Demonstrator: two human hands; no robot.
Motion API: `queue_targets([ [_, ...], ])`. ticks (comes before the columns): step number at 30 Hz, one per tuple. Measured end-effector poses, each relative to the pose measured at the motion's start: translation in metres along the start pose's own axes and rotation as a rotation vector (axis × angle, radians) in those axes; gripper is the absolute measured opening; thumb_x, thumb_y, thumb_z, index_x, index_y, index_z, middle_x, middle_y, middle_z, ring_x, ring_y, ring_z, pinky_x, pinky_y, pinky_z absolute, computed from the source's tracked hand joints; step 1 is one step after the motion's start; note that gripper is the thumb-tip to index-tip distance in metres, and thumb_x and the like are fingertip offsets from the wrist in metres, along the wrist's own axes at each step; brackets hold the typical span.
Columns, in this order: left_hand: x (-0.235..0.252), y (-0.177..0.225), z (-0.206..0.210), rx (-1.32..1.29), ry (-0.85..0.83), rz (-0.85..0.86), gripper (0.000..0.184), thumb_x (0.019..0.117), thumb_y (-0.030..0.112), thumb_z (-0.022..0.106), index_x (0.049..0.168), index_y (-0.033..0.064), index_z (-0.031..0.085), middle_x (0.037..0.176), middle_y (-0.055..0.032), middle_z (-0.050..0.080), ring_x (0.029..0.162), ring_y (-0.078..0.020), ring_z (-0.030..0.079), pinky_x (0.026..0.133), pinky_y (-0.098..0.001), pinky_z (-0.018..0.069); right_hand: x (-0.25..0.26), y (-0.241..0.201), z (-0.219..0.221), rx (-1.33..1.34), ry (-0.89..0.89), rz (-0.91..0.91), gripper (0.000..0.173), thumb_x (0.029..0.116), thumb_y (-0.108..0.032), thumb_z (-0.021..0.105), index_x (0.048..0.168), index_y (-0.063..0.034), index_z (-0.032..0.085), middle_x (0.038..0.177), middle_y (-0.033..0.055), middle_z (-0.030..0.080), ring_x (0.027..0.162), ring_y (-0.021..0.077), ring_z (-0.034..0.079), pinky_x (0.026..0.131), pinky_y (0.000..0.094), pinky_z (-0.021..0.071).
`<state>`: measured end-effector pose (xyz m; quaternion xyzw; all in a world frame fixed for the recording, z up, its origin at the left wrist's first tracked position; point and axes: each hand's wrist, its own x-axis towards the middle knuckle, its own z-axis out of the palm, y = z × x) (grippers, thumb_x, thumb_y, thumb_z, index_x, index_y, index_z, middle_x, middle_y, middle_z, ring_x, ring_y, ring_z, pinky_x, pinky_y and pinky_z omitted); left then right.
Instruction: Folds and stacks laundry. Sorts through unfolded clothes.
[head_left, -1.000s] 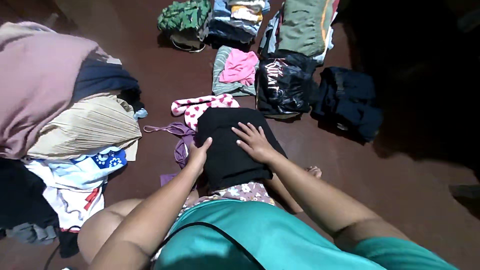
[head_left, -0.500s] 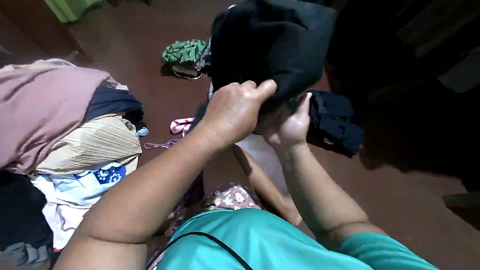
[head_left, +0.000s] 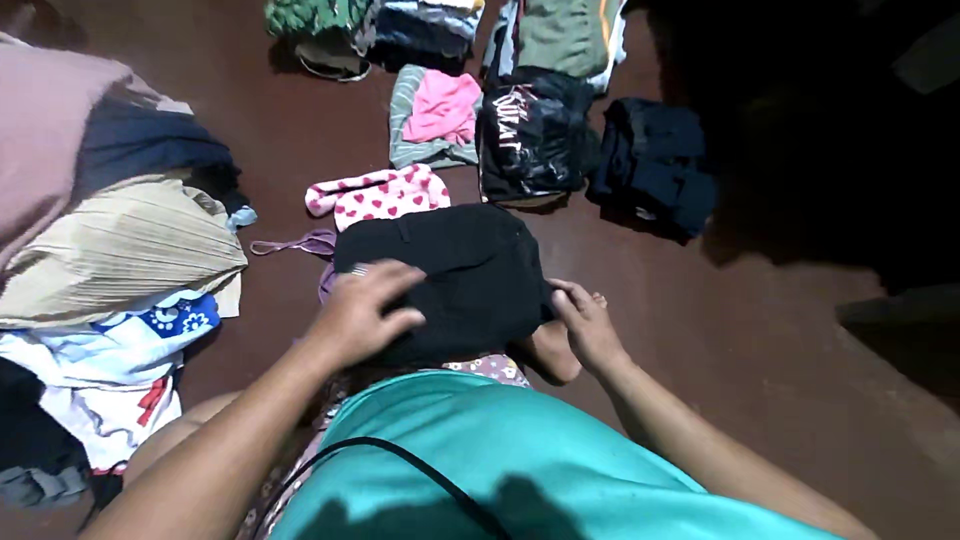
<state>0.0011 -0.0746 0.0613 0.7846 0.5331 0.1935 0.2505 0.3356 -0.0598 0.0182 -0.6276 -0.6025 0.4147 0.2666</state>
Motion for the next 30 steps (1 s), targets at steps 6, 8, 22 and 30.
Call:
queue_targets([
  [6, -0.005, -0.027, 0.006, -0.663, 0.025, -0.992, 0.048, 0.1085, 0.037, 0.049, 0.142, 0.0021, 0.049, 0.118, -0.0183, 0.065, 0.100, -0.0236, 0.067, 0.087, -0.0423, 0.0557, 0.014, -0.050, -0.007, -0.336, -0.176, 0.178, 0.050, 0.1025, -0.044, 0.059, 0.126, 0.0004, 0.064, 0.113, 0.0254, 0.067, 0.108, 0.0398, 0.064, 0.096, 0.0627, 0.0455],
  [8, -0.006, -0.021, 0.015, -0.776, 0.118, -0.974, 0.038, 0.1058, 0.021, 0.057, 0.137, 0.0007, 0.051, 0.111, -0.0154, 0.067, 0.094, -0.0183, 0.069, 0.084, -0.0369, 0.0580, 0.018, -0.055, -0.001, -0.271, -0.058, 0.054, 0.032, 0.1019, -0.028, 0.064, 0.114, 0.0009, 0.067, 0.096, 0.0191, 0.068, 0.088, 0.0299, 0.066, 0.082, 0.0533, 0.0513],
  [22, 0.025, -0.058, 0.031, -0.538, 0.121, -0.922, 0.047, 0.1093, 0.019, 0.050, 0.151, 0.0005, 0.038, 0.139, -0.0293, 0.053, 0.122, -0.0394, 0.058, 0.101, -0.0557, 0.0478, 0.035, -0.022, 0.059, 0.785, -0.031, 0.760, 0.025, 0.1095, -0.016, 0.042, 0.132, -0.0067, 0.048, 0.099, 0.0112, 0.062, 0.083, 0.0190, 0.065, 0.071, 0.0384, 0.0569],
  [30, 0.023, -0.051, 0.015, -0.513, 0.428, -0.769, 0.047, 0.1051, 0.014, 0.057, 0.148, 0.0039, 0.040, 0.096, -0.0170, 0.064, 0.079, -0.0214, 0.061, 0.077, -0.0426, 0.0524, 0.022, -0.032, 0.047, 0.519, 0.145, 0.359, 0.026, 0.1109, -0.011, 0.036, 0.133, 0.0015, 0.040, 0.100, 0.0091, 0.058, 0.083, 0.0078, 0.064, 0.076, 0.0268, 0.0559],
])
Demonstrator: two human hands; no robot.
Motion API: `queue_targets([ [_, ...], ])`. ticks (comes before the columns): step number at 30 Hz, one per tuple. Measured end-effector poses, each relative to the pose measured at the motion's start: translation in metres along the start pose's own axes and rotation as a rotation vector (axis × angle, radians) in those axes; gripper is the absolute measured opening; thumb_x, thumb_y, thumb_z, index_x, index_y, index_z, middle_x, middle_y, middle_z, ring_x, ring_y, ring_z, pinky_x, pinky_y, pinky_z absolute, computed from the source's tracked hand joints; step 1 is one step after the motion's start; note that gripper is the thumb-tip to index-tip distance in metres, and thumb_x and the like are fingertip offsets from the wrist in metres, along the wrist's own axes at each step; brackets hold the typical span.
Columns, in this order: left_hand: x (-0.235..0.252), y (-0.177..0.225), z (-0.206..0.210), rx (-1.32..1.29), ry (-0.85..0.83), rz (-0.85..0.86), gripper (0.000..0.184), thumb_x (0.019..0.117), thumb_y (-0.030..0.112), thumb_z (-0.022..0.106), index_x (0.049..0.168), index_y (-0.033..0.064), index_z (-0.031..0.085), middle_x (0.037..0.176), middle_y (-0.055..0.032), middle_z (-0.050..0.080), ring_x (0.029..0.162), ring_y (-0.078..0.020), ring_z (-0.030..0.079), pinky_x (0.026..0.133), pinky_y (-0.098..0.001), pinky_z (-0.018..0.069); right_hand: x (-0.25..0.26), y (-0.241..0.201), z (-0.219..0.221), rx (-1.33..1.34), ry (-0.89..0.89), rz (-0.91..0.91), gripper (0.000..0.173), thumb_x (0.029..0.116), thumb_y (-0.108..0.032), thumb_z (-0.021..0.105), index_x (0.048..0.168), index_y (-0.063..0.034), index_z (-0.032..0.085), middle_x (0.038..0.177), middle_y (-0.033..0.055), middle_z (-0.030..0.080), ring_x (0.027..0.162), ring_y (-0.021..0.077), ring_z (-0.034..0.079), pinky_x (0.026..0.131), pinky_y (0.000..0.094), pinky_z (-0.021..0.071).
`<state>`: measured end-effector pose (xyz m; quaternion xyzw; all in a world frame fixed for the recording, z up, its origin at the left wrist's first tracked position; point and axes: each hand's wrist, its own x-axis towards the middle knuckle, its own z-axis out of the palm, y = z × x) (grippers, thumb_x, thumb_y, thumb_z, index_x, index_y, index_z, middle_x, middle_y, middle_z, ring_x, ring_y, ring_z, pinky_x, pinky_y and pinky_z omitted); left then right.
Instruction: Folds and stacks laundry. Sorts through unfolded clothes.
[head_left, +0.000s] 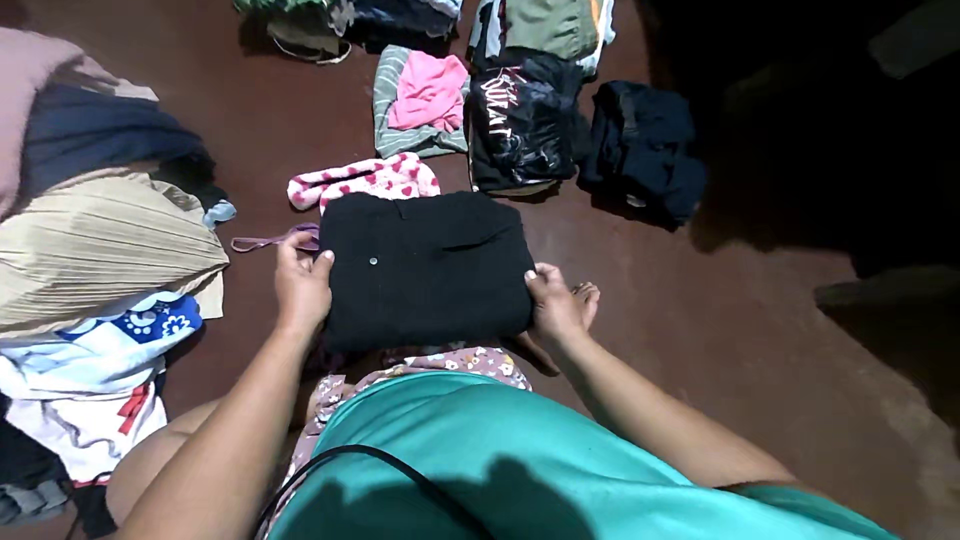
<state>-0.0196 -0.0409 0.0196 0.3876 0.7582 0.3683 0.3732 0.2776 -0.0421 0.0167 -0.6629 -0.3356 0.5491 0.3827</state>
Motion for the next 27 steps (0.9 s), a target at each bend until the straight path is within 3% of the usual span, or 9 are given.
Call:
queue_targets([
  [2, 0.004, -0.006, 0.001, 0.131, -0.066, 0.008, 0.050, 0.1049, 0.013, 0.057, 0.149, 0.0033, 0.037, 0.100, -0.0229, 0.064, 0.083, -0.0305, 0.064, 0.080, -0.0502, 0.0531, 0.007, 0.009, 0.002, -0.066, -0.044, 0.134, 0.031, 0.1113, -0.012, 0.038, 0.139, 0.0015, 0.039, 0.106, 0.0138, 0.059, 0.087, 0.0133, 0.064, 0.079, 0.0308, 0.0556],
  [4, 0.007, -0.006, 0.003, 0.316, -0.107, 0.011, 0.053, 0.1036, 0.015, 0.060, 0.151, 0.0027, 0.040, 0.120, -0.0299, 0.062, 0.105, -0.0437, 0.064, 0.092, -0.0617, 0.0498, 0.018, 0.014, -0.001, -0.241, -0.066, 0.064, 0.043, 0.1079, -0.009, 0.048, 0.148, 0.0008, 0.035, 0.123, 0.0188, 0.060, 0.102, 0.0185, 0.064, 0.089, 0.0344, 0.0543],
  [6, -0.003, 0.004, 0.001, 0.448, -0.050, 0.257, 0.053, 0.1024, 0.017, 0.062, 0.149, -0.0008, 0.045, 0.142, -0.0315, 0.051, 0.130, -0.0484, 0.051, 0.108, -0.0658, 0.0397, 0.027, 0.011, -0.014, -0.462, -0.032, -0.357, 0.061, 0.0988, -0.007, 0.062, 0.151, 0.0060, 0.033, 0.136, 0.0265, 0.055, 0.117, 0.0281, 0.060, 0.097, 0.0400, 0.0517],
  [8, -0.015, 0.011, 0.005, 0.498, -0.022, 0.685, 0.046, 0.1008, 0.022, 0.059, 0.139, -0.0039, 0.057, 0.141, -0.0315, 0.052, 0.130, -0.0498, 0.051, 0.104, -0.0672, 0.0401, 0.038, 0.002, -0.021, -0.579, -0.030, -0.818, 0.059, 0.0946, -0.013, 0.065, 0.143, 0.0121, 0.043, 0.135, 0.0314, 0.056, 0.121, 0.0346, 0.059, 0.101, 0.0438, 0.0498],
  [11, -0.025, 0.017, 0.028, 0.560, -0.306, 0.995, 0.051, 0.0995, 0.049, 0.052, 0.134, 0.0145, 0.068, 0.150, -0.0189, 0.052, 0.141, -0.0427, 0.046, 0.110, -0.0681, 0.0345, 0.058, -0.021, 0.004, -0.711, -0.243, -1.141, 0.040, 0.0966, -0.024, 0.060, 0.127, 0.0025, 0.066, 0.129, 0.0248, 0.063, 0.124, 0.0391, 0.058, 0.107, 0.0563, 0.0439],
  [14, -0.014, 0.010, 0.044, 0.617, -0.738, 0.710, 0.054, 0.1058, 0.049, 0.046, 0.153, 0.0225, 0.052, 0.169, -0.0068, 0.027, 0.159, -0.0325, 0.014, 0.123, -0.0668, 0.0032, 0.098, -0.004, 0.035, -0.894, -0.475, -0.934, 0.044, 0.1076, -0.030, 0.043, 0.146, -0.0162, 0.058, 0.159, 0.0177, 0.041, 0.151, 0.0442, 0.029, 0.119, 0.0714, 0.0146],
  [19, 0.022, -0.030, 0.033, 0.542, -0.500, 0.560, 0.054, 0.1098, 0.038, 0.035, 0.158, 0.0157, 0.042, 0.171, -0.0078, 0.023, 0.159, -0.0314, 0.010, 0.123, -0.0664, 0.0017, 0.124, 0.008, 0.048, -0.918, -0.478, -0.688, 0.053, 0.1110, -0.035, 0.027, 0.161, -0.0205, 0.035, 0.171, 0.0070, 0.020, 0.158, 0.0376, 0.009, 0.119, 0.0724, 0.0010],
  [22, 0.030, -0.038, 0.034, 0.531, -0.499, 0.430, 0.059, 0.1108, 0.040, 0.030, 0.164, 0.0151, 0.025, 0.173, -0.0058, 0.012, 0.160, -0.0309, 0.003, 0.122, -0.0678, 0.0070, 0.124, 0.000, 0.048, -0.928, -0.492, -0.594, 0.053, 0.1117, -0.038, 0.026, 0.161, -0.0195, 0.035, 0.169, 0.0063, 0.025, 0.157, 0.0341, 0.017, 0.121, 0.0696, 0.0092],
  [27, 0.034, 0.006, 0.027, 0.549, -0.353, 0.323, 0.058, 0.1106, 0.042, 0.039, 0.160, 0.0128, 0.036, 0.169, -0.0143, 0.023, 0.156, -0.0364, 0.020, 0.123, -0.0625, 0.0170, 0.112, -0.044, 0.071, -1.019, -0.450, -0.564, 0.056, 0.1086, -0.048, 0.040, 0.158, -0.0206, 0.042, 0.167, 0.0111, 0.031, 0.154, 0.0405, 0.021, 0.116, 0.0772, 0.0055],
])
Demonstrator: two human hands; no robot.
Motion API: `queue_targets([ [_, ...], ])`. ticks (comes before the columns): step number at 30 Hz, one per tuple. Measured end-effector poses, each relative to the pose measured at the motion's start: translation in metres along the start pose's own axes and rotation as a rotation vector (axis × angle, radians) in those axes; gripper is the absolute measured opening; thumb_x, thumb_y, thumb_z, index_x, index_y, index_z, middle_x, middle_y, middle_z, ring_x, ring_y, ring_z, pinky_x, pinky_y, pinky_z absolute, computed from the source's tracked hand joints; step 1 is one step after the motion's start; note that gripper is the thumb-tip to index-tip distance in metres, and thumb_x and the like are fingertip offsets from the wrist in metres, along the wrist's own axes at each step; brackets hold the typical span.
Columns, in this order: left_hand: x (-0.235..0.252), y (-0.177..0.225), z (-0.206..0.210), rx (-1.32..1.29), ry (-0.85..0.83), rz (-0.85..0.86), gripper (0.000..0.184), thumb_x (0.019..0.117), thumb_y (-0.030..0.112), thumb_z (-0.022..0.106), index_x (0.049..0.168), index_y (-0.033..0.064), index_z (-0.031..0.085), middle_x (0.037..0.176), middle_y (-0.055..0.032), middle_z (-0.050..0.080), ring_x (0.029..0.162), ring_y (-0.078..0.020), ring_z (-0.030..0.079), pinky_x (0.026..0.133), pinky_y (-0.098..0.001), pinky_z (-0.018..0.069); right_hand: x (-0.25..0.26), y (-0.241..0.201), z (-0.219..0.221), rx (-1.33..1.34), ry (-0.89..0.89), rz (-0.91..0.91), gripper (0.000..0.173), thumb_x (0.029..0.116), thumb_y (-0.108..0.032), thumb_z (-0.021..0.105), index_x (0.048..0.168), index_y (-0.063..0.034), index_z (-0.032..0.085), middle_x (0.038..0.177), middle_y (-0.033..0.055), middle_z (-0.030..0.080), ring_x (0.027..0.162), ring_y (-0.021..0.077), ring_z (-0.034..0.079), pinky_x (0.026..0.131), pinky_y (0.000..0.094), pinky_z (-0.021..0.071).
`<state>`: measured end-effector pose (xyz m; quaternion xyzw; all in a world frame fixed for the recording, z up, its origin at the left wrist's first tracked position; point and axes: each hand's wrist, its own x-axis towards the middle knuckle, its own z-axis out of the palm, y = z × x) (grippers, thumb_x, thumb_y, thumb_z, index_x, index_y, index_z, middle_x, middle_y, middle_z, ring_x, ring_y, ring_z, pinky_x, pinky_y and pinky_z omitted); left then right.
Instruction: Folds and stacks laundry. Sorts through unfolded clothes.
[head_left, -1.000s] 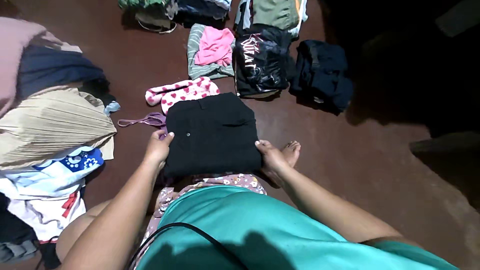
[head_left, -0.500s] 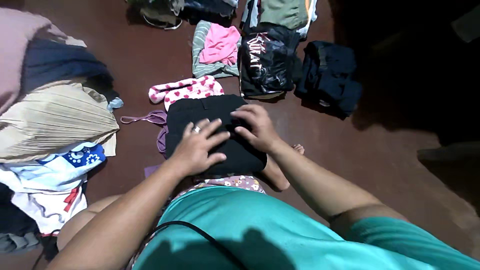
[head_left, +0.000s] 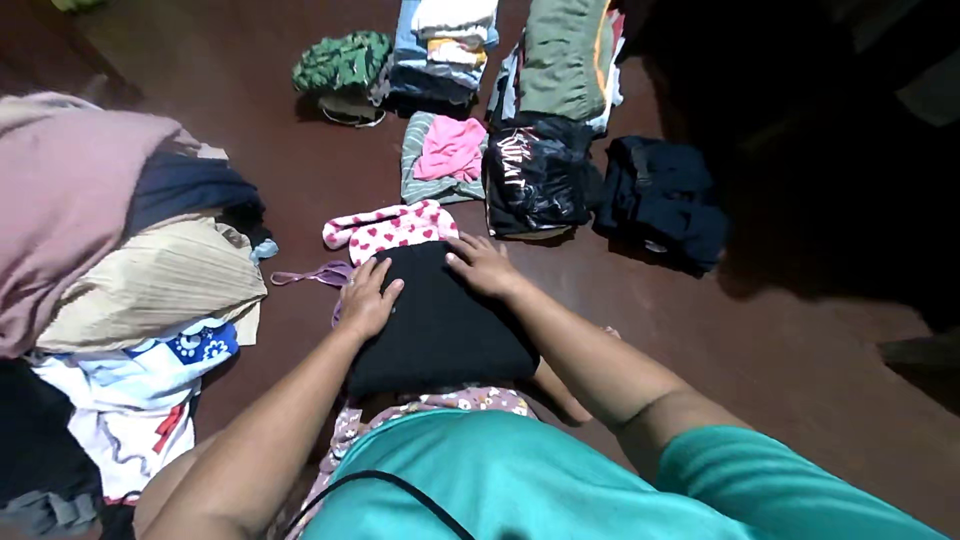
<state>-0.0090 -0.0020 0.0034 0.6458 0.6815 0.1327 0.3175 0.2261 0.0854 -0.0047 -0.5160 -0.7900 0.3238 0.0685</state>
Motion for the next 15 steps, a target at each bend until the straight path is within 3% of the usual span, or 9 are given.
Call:
queue_targets([
  [2, 0.010, 0.001, 0.002, -0.021, -0.041, 0.016, 0.061, 0.1108, 0.042, 0.037, 0.163, 0.0118, 0.027, 0.171, -0.0179, 0.015, 0.157, -0.0378, 0.016, 0.125, -0.0580, 0.0174, 0.004, -0.001, 0.012, 0.044, 0.024, -0.027, 0.057, 0.1063, -0.050, 0.045, 0.156, -0.0224, 0.045, 0.167, 0.0097, 0.030, 0.156, 0.0399, 0.018, 0.116, 0.0770, 0.0049],
  [3, 0.014, -0.002, 0.010, -0.063, -0.084, 0.028, 0.062, 0.1116, 0.039, 0.035, 0.164, 0.0090, 0.023, 0.171, -0.0199, 0.012, 0.158, -0.0380, 0.014, 0.127, -0.0553, 0.0151, 0.006, 0.006, 0.019, 0.079, -0.023, 0.001, 0.059, 0.1066, -0.052, 0.042, 0.158, -0.0239, 0.041, 0.168, 0.0067, 0.028, 0.157, 0.0367, 0.016, 0.118, 0.0742, 0.0070],
  [6, 0.019, -0.020, 0.034, -0.292, -0.006, 0.022, 0.059, 0.1117, 0.027, 0.032, 0.163, 0.0004, 0.018, 0.169, -0.0250, 0.016, 0.157, -0.0367, 0.017, 0.128, -0.0503, 0.0156, 0.013, 0.019, 0.020, 0.178, -0.041, 0.017, 0.059, 0.1071, -0.051, 0.041, 0.159, -0.0233, 0.039, 0.168, 0.0058, 0.029, 0.156, 0.0330, 0.020, 0.119, 0.0703, 0.0114],
  [9, 0.000, -0.026, 0.048, -0.490, 0.038, -0.139, 0.058, 0.1133, 0.023, 0.028, 0.162, -0.0027, 0.011, 0.168, -0.0269, 0.014, 0.157, -0.0354, 0.018, 0.128, -0.0478, 0.0158, 0.011, 0.027, 0.022, 0.260, -0.014, -0.047, 0.054, 0.1085, -0.042, 0.042, 0.157, -0.0188, 0.043, 0.166, 0.0077, 0.032, 0.156, 0.0325, 0.023, 0.121, 0.0666, 0.0129],
  [12, -0.021, -0.012, 0.048, -0.667, 0.015, -0.405, 0.062, 0.1134, 0.039, 0.026, 0.161, -0.0016, 0.022, 0.166, -0.0252, 0.025, 0.155, -0.0334, 0.026, 0.125, -0.0505, 0.0214, 0.009, 0.039, 0.022, 0.553, 0.071, -0.130, 0.047, 0.1077, -0.024, 0.044, 0.149, -0.0028, 0.051, 0.160, 0.0154, 0.042, 0.152, 0.0283, 0.033, 0.125, 0.0492, 0.0220],
  [15, -0.037, -0.017, 0.044, -0.876, 0.018, -0.495, 0.058, 0.1109, 0.044, 0.036, 0.152, 0.0043, 0.044, 0.152, -0.0163, 0.051, 0.140, -0.0250, 0.049, 0.116, -0.0491, 0.0390, 0.000, 0.039, 0.018, 1.009, 0.236, -0.014, 0.042, 0.1092, -0.012, 0.036, 0.144, 0.0085, 0.049, 0.146, 0.0219, 0.053, 0.136, 0.0222, 0.052, 0.115, 0.0355, 0.0392],
])
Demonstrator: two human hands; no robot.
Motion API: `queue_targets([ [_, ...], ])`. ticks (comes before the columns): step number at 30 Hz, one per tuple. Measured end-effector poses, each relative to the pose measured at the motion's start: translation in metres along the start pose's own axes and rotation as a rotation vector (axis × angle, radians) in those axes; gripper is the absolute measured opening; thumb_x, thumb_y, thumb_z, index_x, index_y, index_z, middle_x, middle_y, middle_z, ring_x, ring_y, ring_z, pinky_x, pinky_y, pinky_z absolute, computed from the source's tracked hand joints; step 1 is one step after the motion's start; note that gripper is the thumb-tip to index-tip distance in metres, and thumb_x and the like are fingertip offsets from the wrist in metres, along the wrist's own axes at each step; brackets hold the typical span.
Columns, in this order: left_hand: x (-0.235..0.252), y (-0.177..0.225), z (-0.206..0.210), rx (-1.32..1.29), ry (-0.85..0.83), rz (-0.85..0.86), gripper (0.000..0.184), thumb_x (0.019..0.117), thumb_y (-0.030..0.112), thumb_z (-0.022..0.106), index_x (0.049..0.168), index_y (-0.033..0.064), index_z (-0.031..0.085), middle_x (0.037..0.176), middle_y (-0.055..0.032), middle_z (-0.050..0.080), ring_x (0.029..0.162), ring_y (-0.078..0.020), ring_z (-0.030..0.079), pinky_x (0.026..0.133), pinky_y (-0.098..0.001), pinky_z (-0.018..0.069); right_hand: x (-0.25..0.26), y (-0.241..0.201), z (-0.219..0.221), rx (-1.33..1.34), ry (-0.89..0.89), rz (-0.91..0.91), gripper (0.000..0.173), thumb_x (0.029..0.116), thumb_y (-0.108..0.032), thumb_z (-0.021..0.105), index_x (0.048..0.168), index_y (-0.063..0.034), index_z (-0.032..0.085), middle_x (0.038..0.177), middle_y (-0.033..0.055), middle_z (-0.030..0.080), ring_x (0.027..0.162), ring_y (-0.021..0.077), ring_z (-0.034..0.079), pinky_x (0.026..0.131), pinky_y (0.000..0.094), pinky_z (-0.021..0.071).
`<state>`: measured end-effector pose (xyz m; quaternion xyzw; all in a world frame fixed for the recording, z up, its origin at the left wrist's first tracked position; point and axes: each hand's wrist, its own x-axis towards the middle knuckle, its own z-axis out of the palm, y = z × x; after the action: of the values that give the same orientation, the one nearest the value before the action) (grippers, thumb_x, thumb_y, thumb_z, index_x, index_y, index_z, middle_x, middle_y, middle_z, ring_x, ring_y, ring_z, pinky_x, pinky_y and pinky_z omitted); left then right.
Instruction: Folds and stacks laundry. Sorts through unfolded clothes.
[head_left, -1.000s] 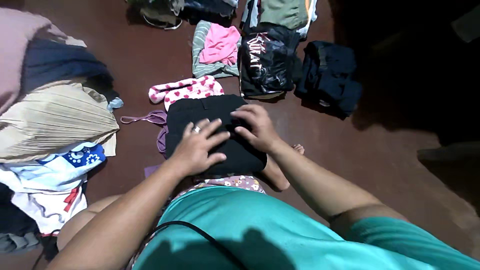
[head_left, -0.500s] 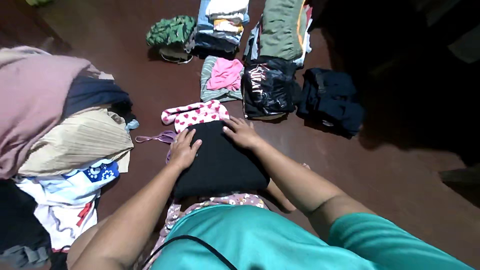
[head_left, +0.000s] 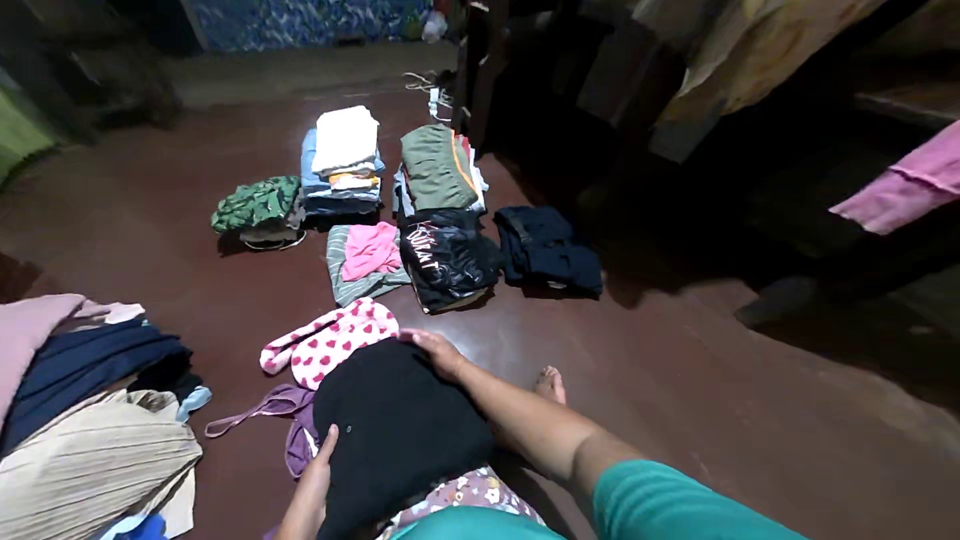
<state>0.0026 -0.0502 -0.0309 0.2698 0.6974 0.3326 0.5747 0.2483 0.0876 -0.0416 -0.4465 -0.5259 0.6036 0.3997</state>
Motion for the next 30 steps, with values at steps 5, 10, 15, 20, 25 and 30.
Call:
queue_targets([
  [5, -0.023, 0.016, -0.007, -0.258, -0.045, 0.022, 0.024, 0.1074, 0.020, 0.047, 0.122, 0.0041, 0.059, 0.096, -0.0058, 0.073, 0.086, -0.0121, 0.072, 0.076, -0.0329, 0.0613, -0.041, -0.021, -0.027, -0.337, 0.394, 0.115, 0.042, 0.1024, -0.011, 0.056, 0.140, 0.0081, 0.051, 0.143, 0.0291, 0.052, 0.132, 0.0351, 0.053, 0.112, 0.0442, 0.0423],
  [10, -0.050, 0.066, -0.004, -0.192, -0.051, 0.221, 0.059, 0.1029, 0.008, 0.050, 0.156, 0.0031, 0.026, 0.132, -0.0116, 0.059, 0.107, -0.0073, 0.064, 0.090, -0.0262, 0.0555, -0.130, -0.019, -0.029, -0.140, 0.312, 0.512, 0.039, 0.1117, -0.032, 0.039, 0.117, 0.0006, 0.058, 0.088, 0.0050, 0.055, 0.074, 0.0114, 0.053, 0.069, 0.0302, 0.0478],
  [15, -0.063, 0.112, 0.006, -0.311, -0.166, 0.529, 0.054, 0.1021, 0.004, 0.045, 0.153, 0.0030, 0.026, 0.118, -0.0031, 0.065, 0.098, -0.0009, 0.067, 0.086, -0.0205, 0.0578, -0.182, -0.022, -0.012, 0.428, -0.127, 0.518, 0.061, 0.1056, -0.060, 0.019, 0.074, -0.0205, 0.053, 0.060, -0.0091, 0.053, 0.051, 0.0015, 0.051, 0.051, 0.0180, 0.0443],
  [20, -0.078, 0.136, 0.024, -0.683, -0.065, 0.573, 0.048, 0.1062, 0.005, 0.045, 0.151, 0.0093, 0.029, 0.116, -0.0061, 0.066, 0.101, -0.0096, 0.069, 0.088, -0.0295, 0.0604, -0.163, -0.021, 0.027, 0.693, -0.776, 0.120, 0.079, 0.0866, -0.078, 0.054, 0.143, -0.0229, 0.057, 0.133, 0.0055, 0.068, 0.124, 0.0232, 0.064, 0.105, 0.0413, 0.0518],
  [25, -0.085, 0.103, 0.048, -0.459, -0.063, 0.492, 0.011, 0.1003, -0.003, 0.053, 0.111, -0.0015, 0.058, 0.097, -0.0043, 0.072, 0.094, -0.0109, 0.071, 0.088, -0.0333, 0.0604, -0.113, -0.097, 0.069, 1.130, 0.099, 0.052, 0.032, 0.1039, -0.039, 0.048, 0.113, -0.0102, 0.060, 0.098, 0.0085, 0.073, 0.092, 0.0202, 0.072, 0.081, 0.0415, 0.0615],
  [30, -0.084, 0.103, 0.065, -0.514, -0.048, 0.456, 0.014, 0.1000, -0.005, 0.050, 0.111, 0.0015, 0.055, 0.094, -0.0027, 0.072, 0.091, -0.0106, 0.072, 0.084, -0.0332, 0.0619, -0.139, -0.077, 0.052, 1.092, 0.014, 0.076, 0.029, 0.0966, -0.031, 0.062, 0.116, -0.0094, 0.059, 0.105, 0.0075, 0.072, 0.101, 0.0201, 0.070, 0.090, 0.0409, 0.0588],
])
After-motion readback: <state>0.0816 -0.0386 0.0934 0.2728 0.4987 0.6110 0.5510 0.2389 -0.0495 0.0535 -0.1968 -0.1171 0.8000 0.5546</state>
